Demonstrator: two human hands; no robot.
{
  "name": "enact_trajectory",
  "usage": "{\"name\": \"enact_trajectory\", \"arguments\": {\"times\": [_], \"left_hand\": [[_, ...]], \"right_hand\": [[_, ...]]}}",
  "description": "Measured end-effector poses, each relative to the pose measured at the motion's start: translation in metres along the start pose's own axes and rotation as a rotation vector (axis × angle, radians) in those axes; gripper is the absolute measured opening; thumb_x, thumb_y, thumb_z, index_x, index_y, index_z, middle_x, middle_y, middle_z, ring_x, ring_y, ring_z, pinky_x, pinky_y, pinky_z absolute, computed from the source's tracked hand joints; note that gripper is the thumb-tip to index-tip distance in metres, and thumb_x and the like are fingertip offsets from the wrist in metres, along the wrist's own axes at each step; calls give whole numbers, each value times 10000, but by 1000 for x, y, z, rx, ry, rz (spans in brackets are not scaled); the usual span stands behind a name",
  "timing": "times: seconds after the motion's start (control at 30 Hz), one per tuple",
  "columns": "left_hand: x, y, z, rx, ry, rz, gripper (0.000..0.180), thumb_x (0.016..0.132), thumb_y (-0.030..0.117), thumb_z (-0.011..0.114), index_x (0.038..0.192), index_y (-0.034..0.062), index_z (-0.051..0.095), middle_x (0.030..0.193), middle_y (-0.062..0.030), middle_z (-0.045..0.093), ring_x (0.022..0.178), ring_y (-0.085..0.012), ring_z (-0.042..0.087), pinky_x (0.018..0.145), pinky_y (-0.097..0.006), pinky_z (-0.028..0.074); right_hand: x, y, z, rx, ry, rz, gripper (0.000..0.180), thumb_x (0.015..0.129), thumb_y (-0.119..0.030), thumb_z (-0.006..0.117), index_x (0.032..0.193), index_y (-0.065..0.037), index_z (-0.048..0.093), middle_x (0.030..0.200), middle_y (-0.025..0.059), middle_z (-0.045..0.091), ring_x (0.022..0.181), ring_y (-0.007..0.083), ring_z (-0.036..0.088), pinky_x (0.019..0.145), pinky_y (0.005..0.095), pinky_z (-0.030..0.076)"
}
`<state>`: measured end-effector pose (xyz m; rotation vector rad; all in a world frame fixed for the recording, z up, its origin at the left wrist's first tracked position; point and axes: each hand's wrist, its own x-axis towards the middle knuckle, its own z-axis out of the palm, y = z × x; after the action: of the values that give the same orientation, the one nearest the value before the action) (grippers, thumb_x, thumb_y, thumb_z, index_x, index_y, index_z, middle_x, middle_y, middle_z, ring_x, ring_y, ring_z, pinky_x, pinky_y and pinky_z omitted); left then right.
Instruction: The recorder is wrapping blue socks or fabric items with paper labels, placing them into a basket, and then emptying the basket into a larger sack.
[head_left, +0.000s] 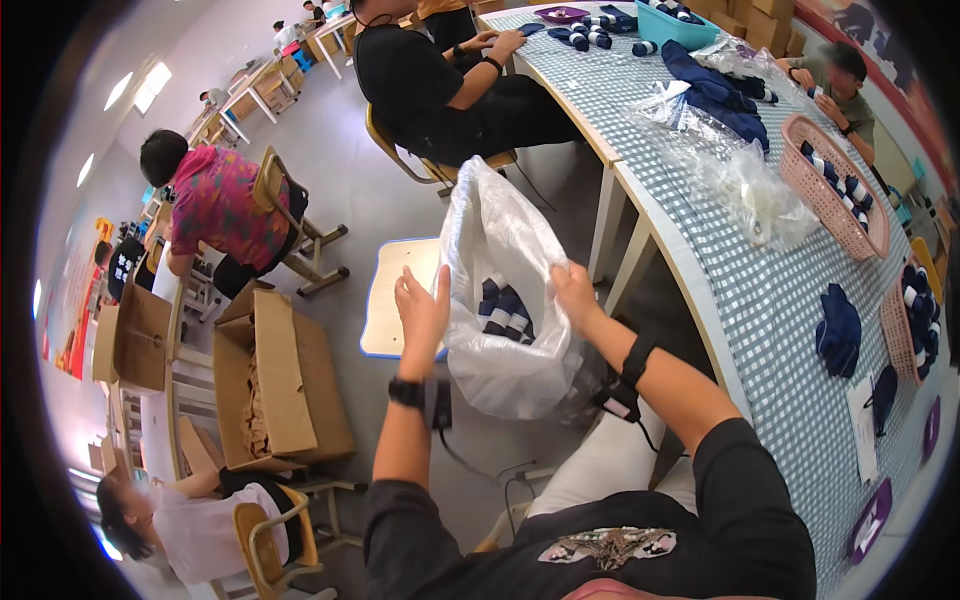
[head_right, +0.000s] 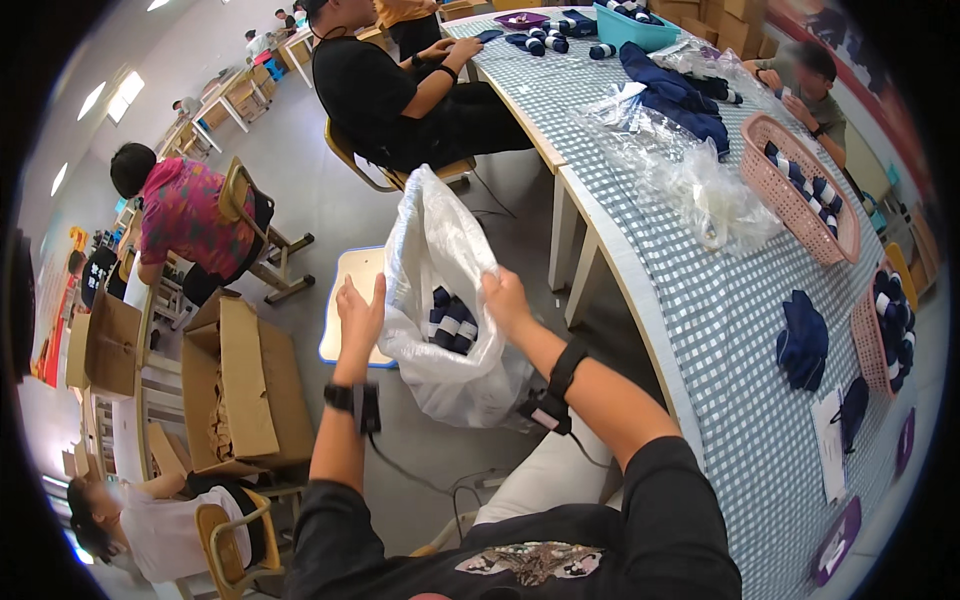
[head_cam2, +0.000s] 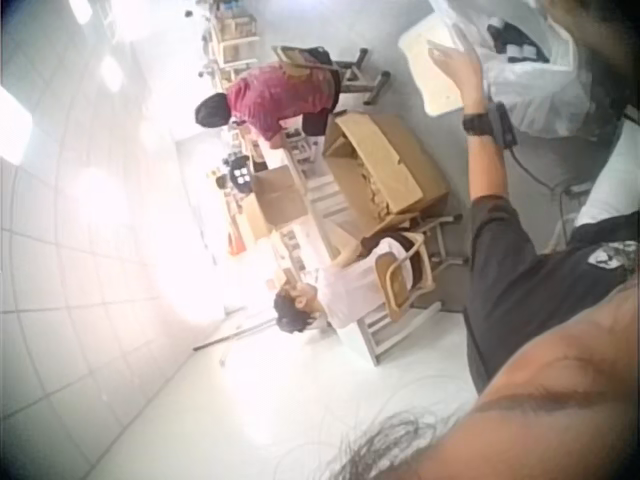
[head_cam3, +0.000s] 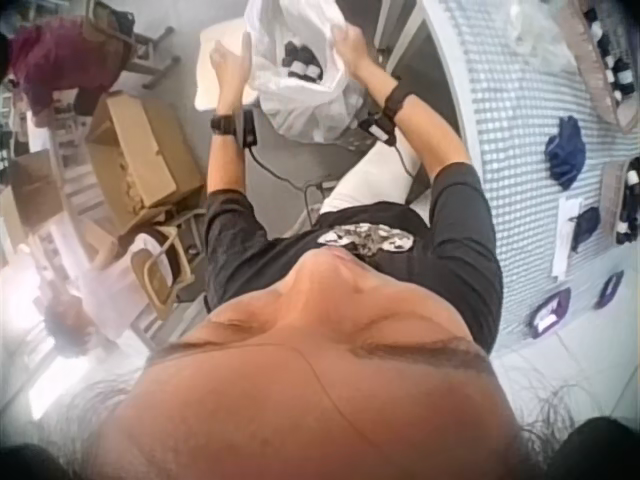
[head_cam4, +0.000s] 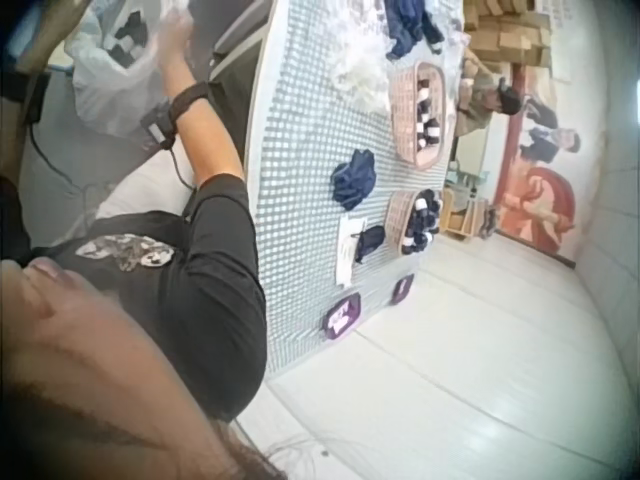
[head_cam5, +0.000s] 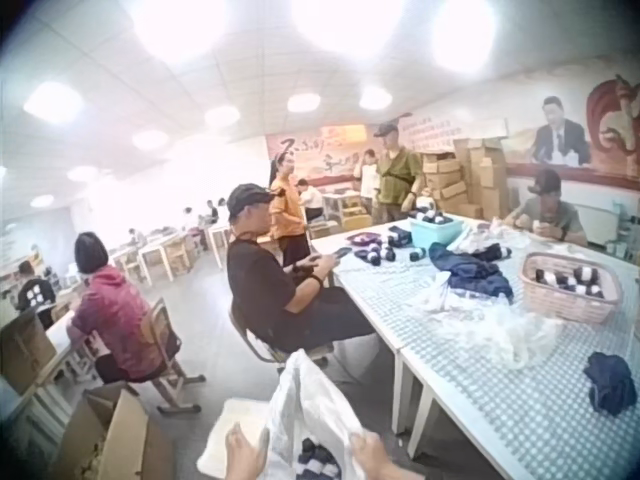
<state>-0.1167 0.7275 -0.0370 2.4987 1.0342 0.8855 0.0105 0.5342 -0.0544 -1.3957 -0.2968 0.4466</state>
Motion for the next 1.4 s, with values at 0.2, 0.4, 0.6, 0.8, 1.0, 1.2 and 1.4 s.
{"name": "enact_trajectory", "arguments": {"times": [0.2,0.4,0.6,0.8,1.0,1.2,1.4], "left_hand": [[66,-59,50,-937,-1114,-778,878,829,743,266,1393,74,338,1375,-161,416,1259,-317,405,1040,-417,334],[66,-57,68,-1017,-1306,-777,819,836,715,307,1389,113,359,1375,-113,426,1249,-294,417,1037,-431,347],[59,-49,58,-927,-1321,-631,825,818,718,357,1376,111,378,1358,-105,450,1219,-285,448,1012,-427,378],[92,-40,23,-1013,-1048,-616,667,834,558,552,1308,96,469,1215,-104,565,1072,-253,564,907,-385,454],[82,40,20,-553,-656,-147,225,907,238,581,974,61,702,825,31,626,757,-60,539,647,-229,442],[96,0,49,-962,-541,-290,279,931,186,514,1095,-26,590,970,-83,625,839,-159,578,761,-303,477],[159,-6,102,-1264,-628,-943,313,890,164,527,1117,-51,508,1065,-163,607,934,-312,600,839,-444,486]], "right_hand": [[-16,-19,-15,-200,-70,-80,306,795,-188,456,946,32,606,749,92,627,688,160,583,664,311,458],[-9,-12,-37,-214,-53,-37,291,777,-168,474,949,22,612,754,96,632,714,174,595,683,312,461],[-11,-13,-37,-160,-111,96,296,833,-114,481,1091,7,561,947,65,622,834,137,585,749,275,456],[-8,-27,-25,-84,-75,220,444,841,-345,586,1085,25,576,978,106,639,894,190,607,788,317,469],[31,-2,-36,7,2,190,326,899,-292,563,1036,0,609,886,60,642,777,134,591,706,290,461],[30,-3,-33,160,137,73,182,911,-156,533,946,-3,624,815,37,631,711,114,573,639,288,455],[42,-42,-31,156,8,302,253,854,-165,580,1054,-10,593,917,90,638,815,184,610,724,331,488]]}}
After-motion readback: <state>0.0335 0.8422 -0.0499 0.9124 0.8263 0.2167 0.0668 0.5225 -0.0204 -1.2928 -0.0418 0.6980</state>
